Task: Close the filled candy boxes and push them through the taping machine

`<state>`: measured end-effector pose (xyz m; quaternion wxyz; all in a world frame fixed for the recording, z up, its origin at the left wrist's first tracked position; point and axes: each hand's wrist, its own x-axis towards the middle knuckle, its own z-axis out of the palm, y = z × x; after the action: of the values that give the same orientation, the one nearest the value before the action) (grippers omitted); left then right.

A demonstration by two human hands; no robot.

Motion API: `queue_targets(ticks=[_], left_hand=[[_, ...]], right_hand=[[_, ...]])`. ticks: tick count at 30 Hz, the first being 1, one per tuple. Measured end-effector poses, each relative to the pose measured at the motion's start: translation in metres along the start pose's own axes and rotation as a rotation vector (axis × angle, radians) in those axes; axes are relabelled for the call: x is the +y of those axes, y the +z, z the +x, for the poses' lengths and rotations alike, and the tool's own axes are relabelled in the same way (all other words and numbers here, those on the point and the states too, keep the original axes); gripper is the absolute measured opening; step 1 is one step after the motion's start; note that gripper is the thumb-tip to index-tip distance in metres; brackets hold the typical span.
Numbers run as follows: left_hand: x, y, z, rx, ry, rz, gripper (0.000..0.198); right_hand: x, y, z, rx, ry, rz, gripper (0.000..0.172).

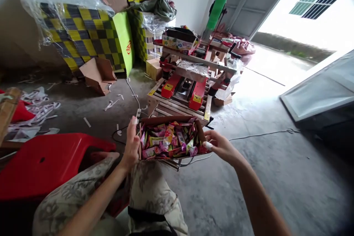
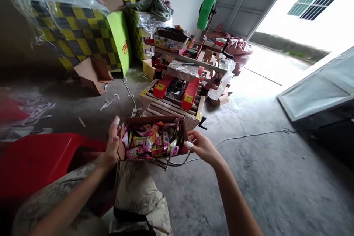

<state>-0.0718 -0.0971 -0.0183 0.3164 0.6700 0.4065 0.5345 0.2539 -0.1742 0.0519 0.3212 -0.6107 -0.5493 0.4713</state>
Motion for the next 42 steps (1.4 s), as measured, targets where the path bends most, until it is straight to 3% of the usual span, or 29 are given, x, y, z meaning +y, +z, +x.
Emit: queue_targets(ticks=[2,5,8,11,15,20,24,26,30,33,35,37,40,42], left_hand=[[0.013,-0.007,0.012,-0.183,0.178,0.136,0.062],[0.022,-0.005,0.027,-0.401,0.403,0.260,0.062],[0.022,0.009,0.033,-0.609,0.483,0.260,0.062],[0.019,0.025,0.031,-0.774,0.400,0.268,0.060],[0.012,0.040,0.030,-0.848,0.307,0.373,0.065],[0.009,0.036,0.044,-0.969,0.166,0.313,0.062],[0.020,0.016,0.054,-1.163,-0.006,0.160,0.111],[0.024,0.009,0.056,-1.204,-0.105,0.150,0.122],[0.020,0.005,0.066,-1.217,-0.265,0.057,0.090],[0.013,0.008,0.071,-1.158,-0.245,0.032,0.069],[0.009,0.010,0.069,-1.087,-0.204,0.082,0.067],[0.008,0.011,0.060,-0.990,-0.172,0.108,0.067],[0.013,0.019,0.039,-0.774,-0.153,0.140,0.067],[0.021,0.036,0.023,-0.608,-0.185,0.188,0.067]], right_hand=[[-0.007,-0.004,0.004,-0.055,-0.045,-0.017,0.040],[-0.020,-0.001,0.023,-0.339,-0.117,-0.098,0.037],[-0.035,0.012,0.049,-0.509,-0.167,-0.391,0.024],[-0.045,0.031,0.076,-0.573,-0.238,-0.725,0.012],[-0.036,0.059,0.105,-0.586,-0.227,-1.061,0.005],[-0.023,0.069,0.113,-0.559,-0.186,-1.123,0.010],[-0.022,0.064,0.109,-0.536,-0.208,-1.091,0.013],[-0.023,0.064,0.110,-0.542,-0.189,-1.063,0.014],[-0.027,0.054,0.115,-0.595,-0.153,-0.986,0.018],[-0.031,0.033,0.115,-0.644,-0.152,-0.724,0.033],[-0.031,0.020,0.108,-0.520,-0.138,-0.415,0.042],[-0.028,0.014,0.094,-0.211,-0.170,-0.205,0.041],[-0.012,0.031,0.063,0.352,-0.299,-0.254,0.038],[0.004,0.056,0.045,0.576,-0.326,-0.365,0.050]])
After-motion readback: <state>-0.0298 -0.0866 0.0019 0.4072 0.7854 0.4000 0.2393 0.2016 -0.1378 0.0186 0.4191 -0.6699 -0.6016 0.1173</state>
